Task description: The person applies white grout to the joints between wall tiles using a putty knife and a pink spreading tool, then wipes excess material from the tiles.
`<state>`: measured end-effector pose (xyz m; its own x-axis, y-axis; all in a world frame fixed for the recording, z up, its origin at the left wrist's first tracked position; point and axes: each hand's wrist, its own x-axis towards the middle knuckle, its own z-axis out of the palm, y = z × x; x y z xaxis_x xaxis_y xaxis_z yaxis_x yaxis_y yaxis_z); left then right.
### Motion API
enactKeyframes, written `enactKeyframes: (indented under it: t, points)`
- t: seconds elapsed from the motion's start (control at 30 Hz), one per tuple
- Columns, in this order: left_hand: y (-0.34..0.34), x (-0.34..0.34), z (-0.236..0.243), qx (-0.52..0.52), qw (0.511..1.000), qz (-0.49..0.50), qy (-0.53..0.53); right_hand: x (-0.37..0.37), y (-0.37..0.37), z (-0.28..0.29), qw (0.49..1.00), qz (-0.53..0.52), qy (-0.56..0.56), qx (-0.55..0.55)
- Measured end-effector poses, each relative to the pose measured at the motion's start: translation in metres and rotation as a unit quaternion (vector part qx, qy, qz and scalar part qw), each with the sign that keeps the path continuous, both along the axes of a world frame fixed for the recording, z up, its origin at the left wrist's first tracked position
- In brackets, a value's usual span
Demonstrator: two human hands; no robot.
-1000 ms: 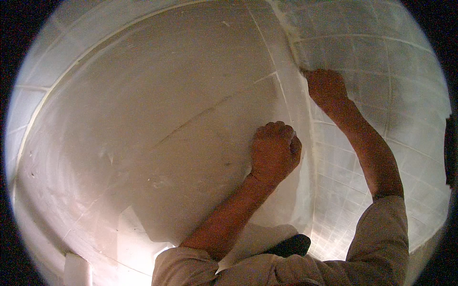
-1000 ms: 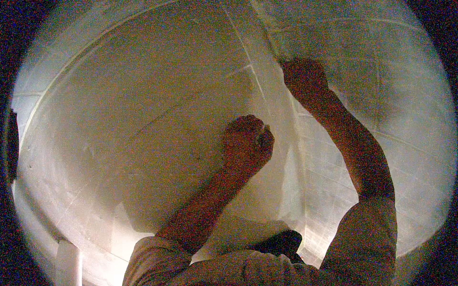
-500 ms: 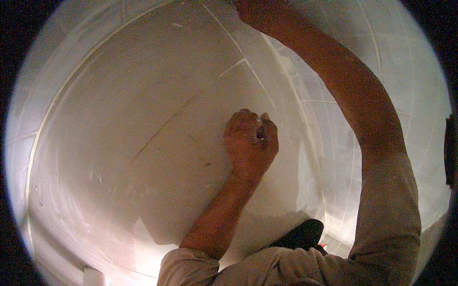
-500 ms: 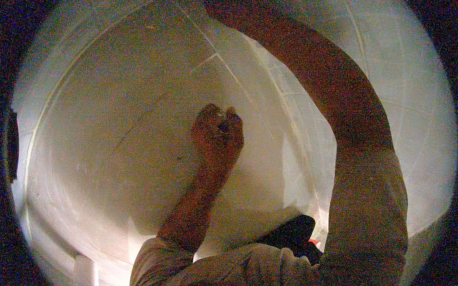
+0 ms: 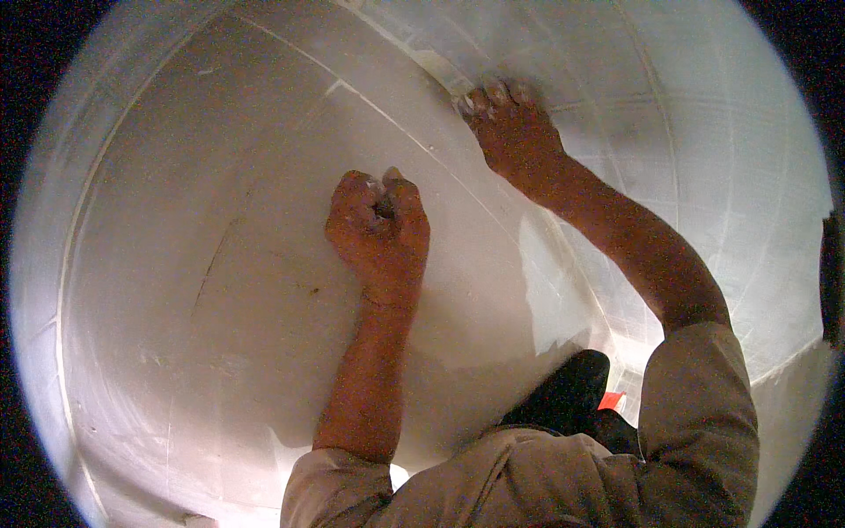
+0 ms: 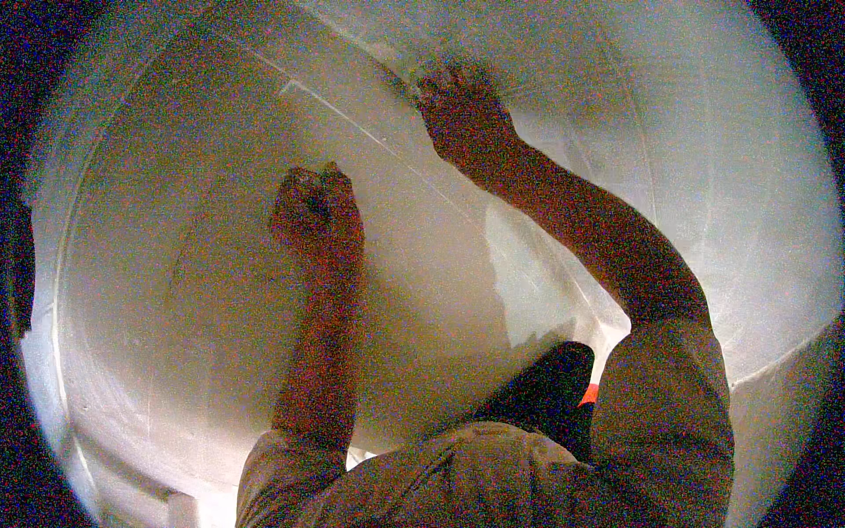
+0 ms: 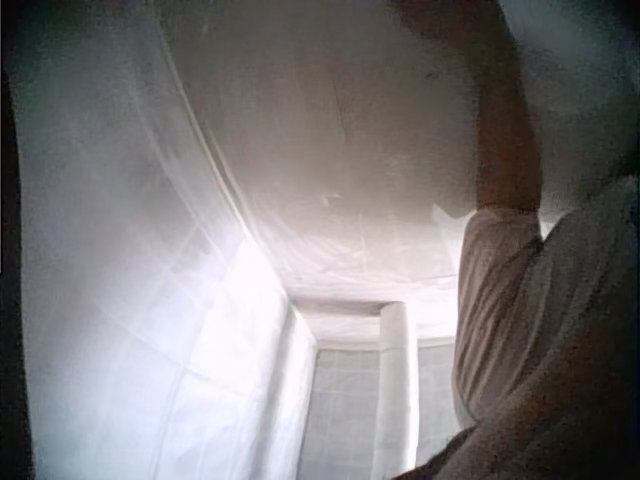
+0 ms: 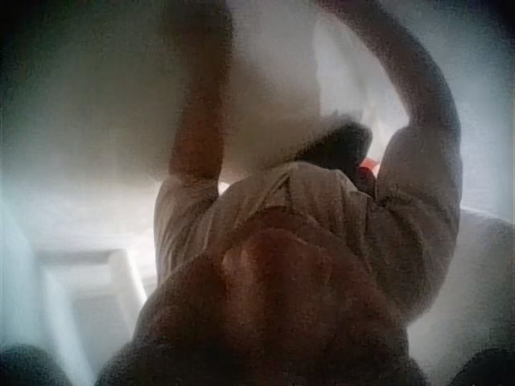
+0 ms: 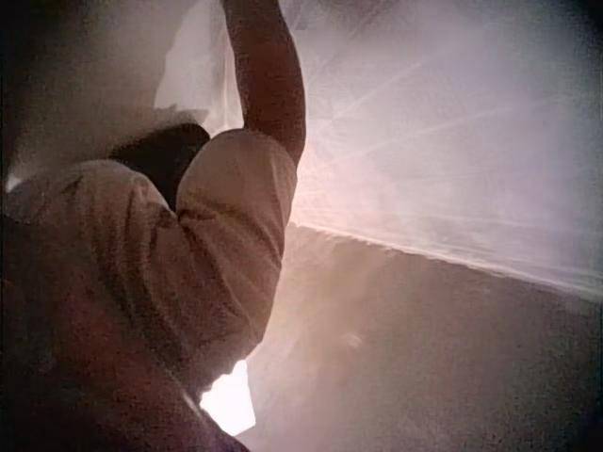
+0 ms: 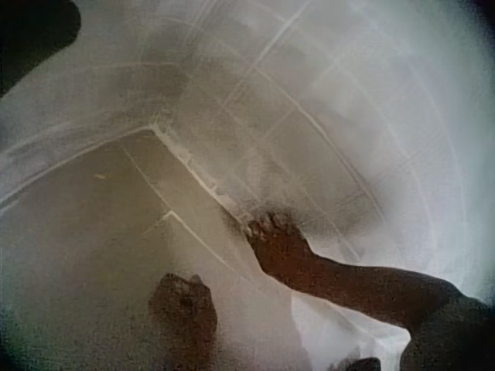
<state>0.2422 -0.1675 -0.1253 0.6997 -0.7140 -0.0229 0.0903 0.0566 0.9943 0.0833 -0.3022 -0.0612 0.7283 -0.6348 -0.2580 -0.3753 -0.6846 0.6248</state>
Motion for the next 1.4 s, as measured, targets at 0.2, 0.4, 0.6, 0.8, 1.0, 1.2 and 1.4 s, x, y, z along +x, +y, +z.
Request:
enactKeyframes:
  t: [0.2, 0.4, 0.6, 0.8, 1.0, 1.2, 1.4]
  points:
    - [-0.001, -0.016, -0.011, 0.026, 0.994, -0.001, -0.104, -0.101, 0.059, -0.002, 0.998, -0.059, 0.009, 0.027]
    - [0.007, -0.005, -0.032, 0.082, 0.981, -0.011, -0.174, -0.062, 0.059, -0.001, 0.992, -0.027, -0.102, 0.072]
    - [-0.003, 0.000, -0.054, 0.129, 0.960, -0.020, -0.247, 0.004, 0.002, -0.059, 0.992, -0.011, -0.119, 0.043]
    - [-0.037, 0.009, -0.025, 0.131, 0.967, -0.020, -0.219, -0.033, 0.012, -0.037, 0.975, -0.142, -0.136, 0.103]
    - [-0.013, 0.000, -0.014, 0.145, 0.946, -0.038, -0.286, -0.043, 0.062, -0.042, 0.947, -0.172, -0.268, 0.030]
    - [-0.005, 0.009, -0.032, 0.189, 0.949, -0.059, -0.247, 0.032, 0.041, -0.082, 0.876, -0.284, -0.390, -0.006]
    - [-0.009, 0.047, -0.073, 0.193, 0.947, -0.030, -0.257, -0.040, 0.081, -0.102, 0.914, -0.265, -0.308, 0.021]
